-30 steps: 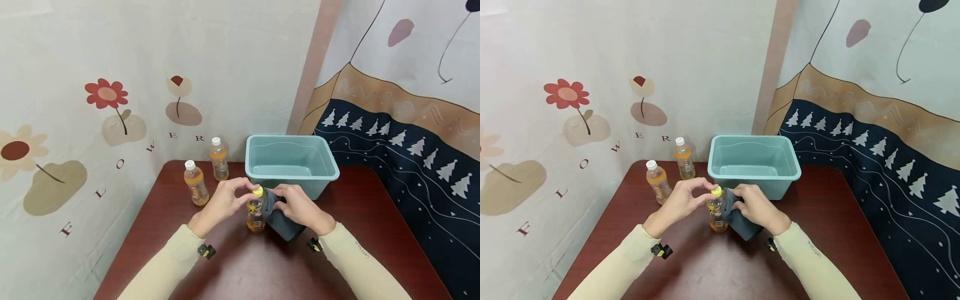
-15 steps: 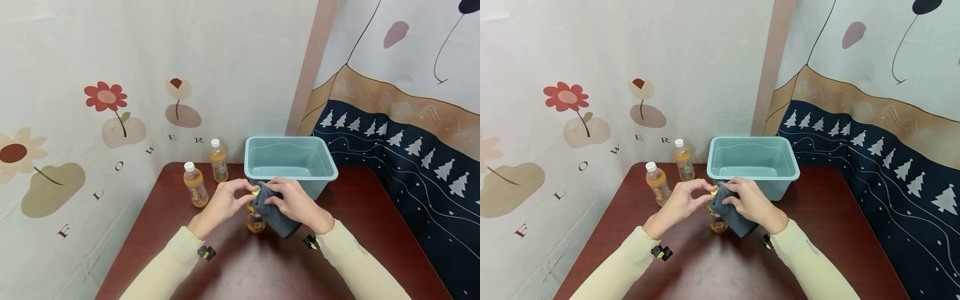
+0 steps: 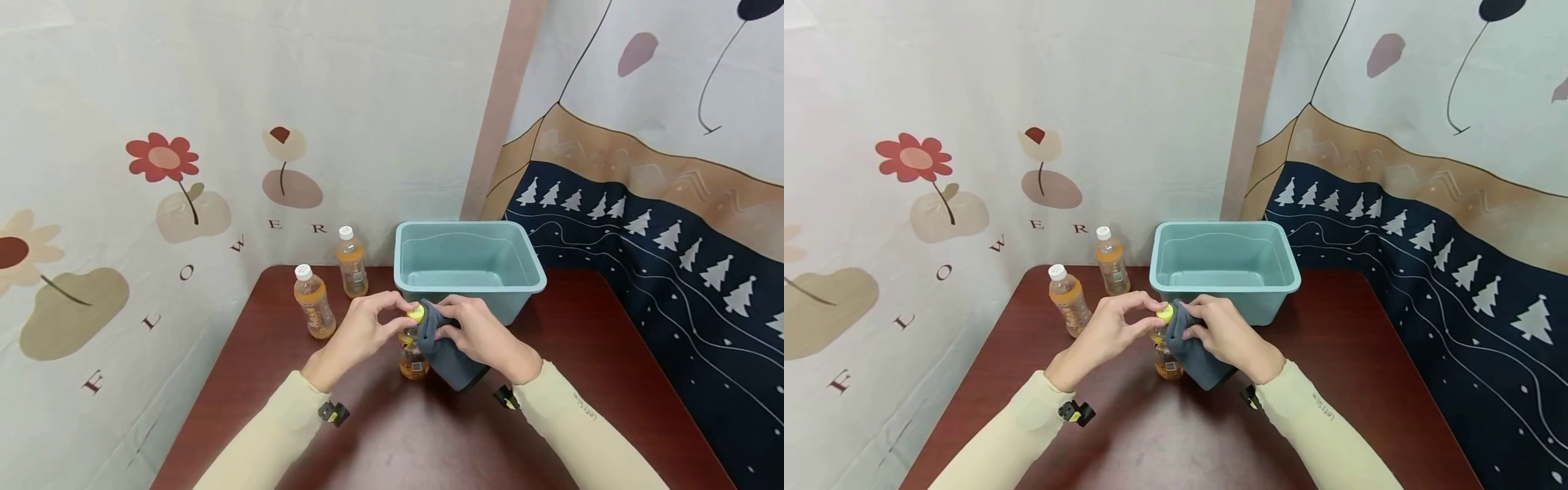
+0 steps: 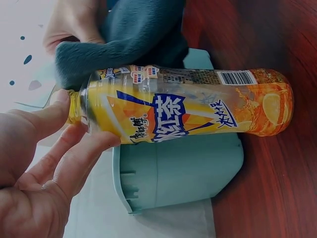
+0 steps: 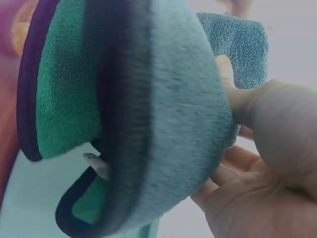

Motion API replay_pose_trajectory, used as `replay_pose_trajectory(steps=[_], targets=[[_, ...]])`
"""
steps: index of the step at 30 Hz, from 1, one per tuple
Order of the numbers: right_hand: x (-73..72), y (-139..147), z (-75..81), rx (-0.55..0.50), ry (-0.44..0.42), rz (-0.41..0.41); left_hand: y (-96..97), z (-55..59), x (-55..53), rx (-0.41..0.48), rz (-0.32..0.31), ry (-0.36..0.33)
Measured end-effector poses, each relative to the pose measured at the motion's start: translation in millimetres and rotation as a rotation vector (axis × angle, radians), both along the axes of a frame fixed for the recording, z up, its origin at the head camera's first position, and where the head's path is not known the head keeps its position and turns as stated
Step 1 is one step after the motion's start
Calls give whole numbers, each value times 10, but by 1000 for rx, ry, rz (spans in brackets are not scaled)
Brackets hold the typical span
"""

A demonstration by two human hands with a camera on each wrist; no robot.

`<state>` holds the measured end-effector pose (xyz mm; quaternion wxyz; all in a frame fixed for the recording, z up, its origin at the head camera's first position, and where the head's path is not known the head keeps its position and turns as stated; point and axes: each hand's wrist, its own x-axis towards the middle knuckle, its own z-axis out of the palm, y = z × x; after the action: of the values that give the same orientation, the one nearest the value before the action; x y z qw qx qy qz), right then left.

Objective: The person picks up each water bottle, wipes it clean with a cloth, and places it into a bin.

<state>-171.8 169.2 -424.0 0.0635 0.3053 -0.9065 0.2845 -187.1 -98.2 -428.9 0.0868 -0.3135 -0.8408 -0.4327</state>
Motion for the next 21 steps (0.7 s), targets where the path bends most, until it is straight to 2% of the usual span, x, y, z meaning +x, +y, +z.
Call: replay_pose_trajectory(steps=[5,11,18,21], targets=[[-7,39,-145,16,-39,-13,7,5,-2,-3,2,10],[-42,49,-421,55,-79,-6,3,-2,-2,1,6,0],[-120,-3,-820,123,-104,60,7,1,-7,-2,7,-5],[-153,-19,-925,134,-129,74,5,13,-4,-7,5,-9]])
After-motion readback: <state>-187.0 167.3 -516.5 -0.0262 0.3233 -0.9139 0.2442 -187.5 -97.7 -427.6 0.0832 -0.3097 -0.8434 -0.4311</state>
